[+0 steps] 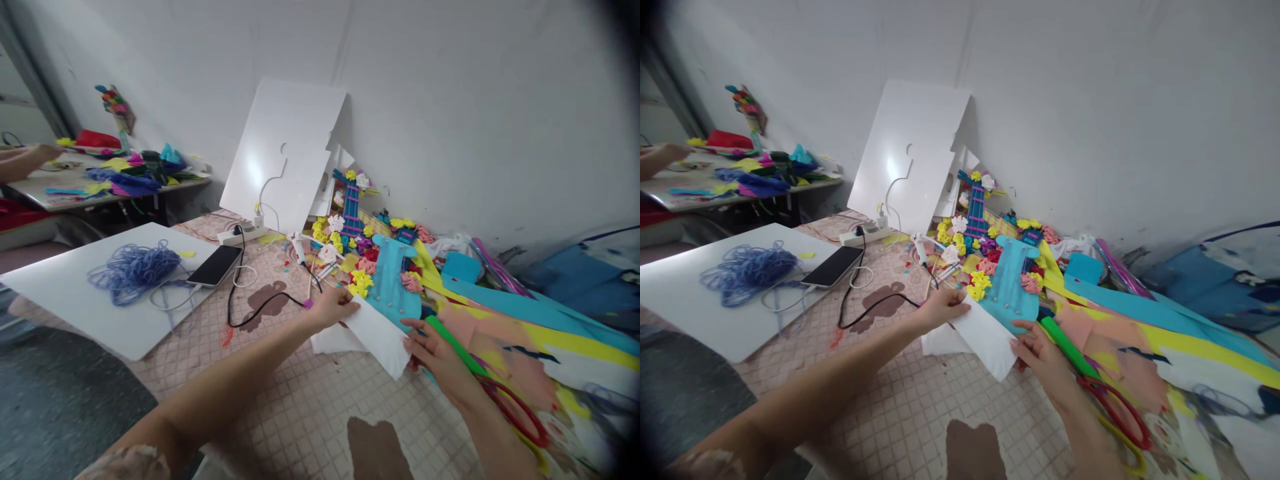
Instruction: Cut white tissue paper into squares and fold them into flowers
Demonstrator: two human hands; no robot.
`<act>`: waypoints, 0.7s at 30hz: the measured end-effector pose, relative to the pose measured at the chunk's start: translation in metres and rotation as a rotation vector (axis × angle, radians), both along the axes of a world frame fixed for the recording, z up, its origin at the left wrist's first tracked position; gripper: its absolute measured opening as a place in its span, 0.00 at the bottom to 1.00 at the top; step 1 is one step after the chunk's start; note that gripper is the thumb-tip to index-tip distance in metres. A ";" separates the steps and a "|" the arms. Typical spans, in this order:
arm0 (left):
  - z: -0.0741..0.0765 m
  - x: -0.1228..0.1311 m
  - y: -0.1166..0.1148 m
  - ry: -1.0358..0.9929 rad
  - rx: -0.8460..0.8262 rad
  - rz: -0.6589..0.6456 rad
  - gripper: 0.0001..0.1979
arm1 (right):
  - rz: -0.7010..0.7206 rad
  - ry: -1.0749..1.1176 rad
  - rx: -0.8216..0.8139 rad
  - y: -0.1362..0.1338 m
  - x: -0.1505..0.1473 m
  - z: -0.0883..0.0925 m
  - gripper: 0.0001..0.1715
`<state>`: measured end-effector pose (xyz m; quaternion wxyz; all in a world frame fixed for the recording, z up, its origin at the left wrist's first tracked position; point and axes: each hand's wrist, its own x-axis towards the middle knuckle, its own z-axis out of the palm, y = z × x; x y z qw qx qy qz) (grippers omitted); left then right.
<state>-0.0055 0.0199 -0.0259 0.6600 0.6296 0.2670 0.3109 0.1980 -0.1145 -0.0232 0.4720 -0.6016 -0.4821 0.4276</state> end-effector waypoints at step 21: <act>0.001 -0.001 0.000 0.029 -0.028 -0.043 0.14 | 0.049 0.030 -0.069 -0.003 -0.002 -0.003 0.28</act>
